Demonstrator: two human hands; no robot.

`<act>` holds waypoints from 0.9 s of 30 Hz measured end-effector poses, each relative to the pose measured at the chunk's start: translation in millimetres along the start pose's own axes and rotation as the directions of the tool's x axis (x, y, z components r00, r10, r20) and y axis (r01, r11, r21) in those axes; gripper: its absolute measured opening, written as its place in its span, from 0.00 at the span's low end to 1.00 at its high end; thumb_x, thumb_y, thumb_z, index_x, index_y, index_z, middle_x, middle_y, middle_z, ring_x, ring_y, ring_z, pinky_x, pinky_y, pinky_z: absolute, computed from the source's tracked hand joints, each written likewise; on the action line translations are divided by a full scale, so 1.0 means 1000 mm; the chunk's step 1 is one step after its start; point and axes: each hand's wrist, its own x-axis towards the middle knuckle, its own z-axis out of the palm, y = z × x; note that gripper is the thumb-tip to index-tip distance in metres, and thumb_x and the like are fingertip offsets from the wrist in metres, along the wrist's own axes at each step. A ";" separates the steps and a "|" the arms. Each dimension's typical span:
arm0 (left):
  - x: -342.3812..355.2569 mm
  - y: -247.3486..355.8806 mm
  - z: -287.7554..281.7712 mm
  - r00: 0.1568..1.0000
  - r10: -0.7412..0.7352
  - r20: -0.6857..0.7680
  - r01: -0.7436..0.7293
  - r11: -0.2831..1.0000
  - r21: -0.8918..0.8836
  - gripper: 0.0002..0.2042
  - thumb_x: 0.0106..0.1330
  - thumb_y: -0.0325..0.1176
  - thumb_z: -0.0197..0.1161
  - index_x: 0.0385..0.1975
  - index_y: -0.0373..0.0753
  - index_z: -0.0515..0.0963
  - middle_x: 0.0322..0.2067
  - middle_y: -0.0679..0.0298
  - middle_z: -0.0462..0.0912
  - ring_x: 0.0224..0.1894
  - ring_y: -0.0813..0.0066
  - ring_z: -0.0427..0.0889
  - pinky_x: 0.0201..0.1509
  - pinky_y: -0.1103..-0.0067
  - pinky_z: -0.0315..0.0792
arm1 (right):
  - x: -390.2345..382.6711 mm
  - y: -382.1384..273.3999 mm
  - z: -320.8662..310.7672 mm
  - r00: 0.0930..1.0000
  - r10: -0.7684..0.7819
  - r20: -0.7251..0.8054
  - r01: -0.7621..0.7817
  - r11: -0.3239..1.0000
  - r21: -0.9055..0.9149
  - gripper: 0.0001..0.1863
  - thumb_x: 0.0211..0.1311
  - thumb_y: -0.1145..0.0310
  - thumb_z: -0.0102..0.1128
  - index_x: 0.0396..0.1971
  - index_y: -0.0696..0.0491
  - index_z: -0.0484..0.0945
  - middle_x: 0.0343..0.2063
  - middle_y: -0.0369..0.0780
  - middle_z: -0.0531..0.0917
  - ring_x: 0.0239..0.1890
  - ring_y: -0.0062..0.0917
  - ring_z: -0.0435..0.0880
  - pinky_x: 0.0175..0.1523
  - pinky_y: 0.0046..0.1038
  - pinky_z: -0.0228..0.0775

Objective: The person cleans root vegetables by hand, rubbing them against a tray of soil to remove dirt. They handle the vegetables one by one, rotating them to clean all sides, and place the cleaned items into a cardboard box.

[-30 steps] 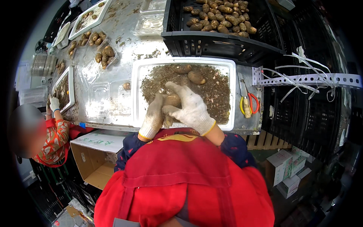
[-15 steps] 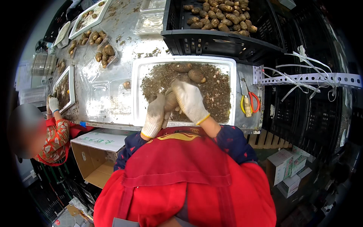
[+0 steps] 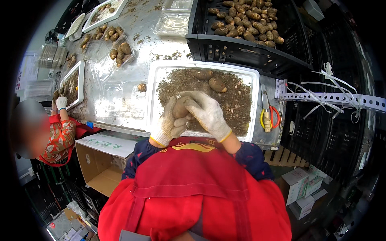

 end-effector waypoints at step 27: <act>0.003 -0.010 -0.042 0.802 0.496 0.332 -0.496 0.245 0.833 0.16 0.77 0.42 0.43 0.43 0.36 0.72 0.28 0.62 0.77 0.23 0.73 0.72 0.23 0.78 0.66 | -0.020 -0.025 -0.017 0.972 0.191 0.140 -0.225 0.930 0.290 0.18 0.66 0.70 0.56 0.53 0.63 0.79 0.41 0.41 0.83 0.38 0.17 0.81 0.42 0.20 0.77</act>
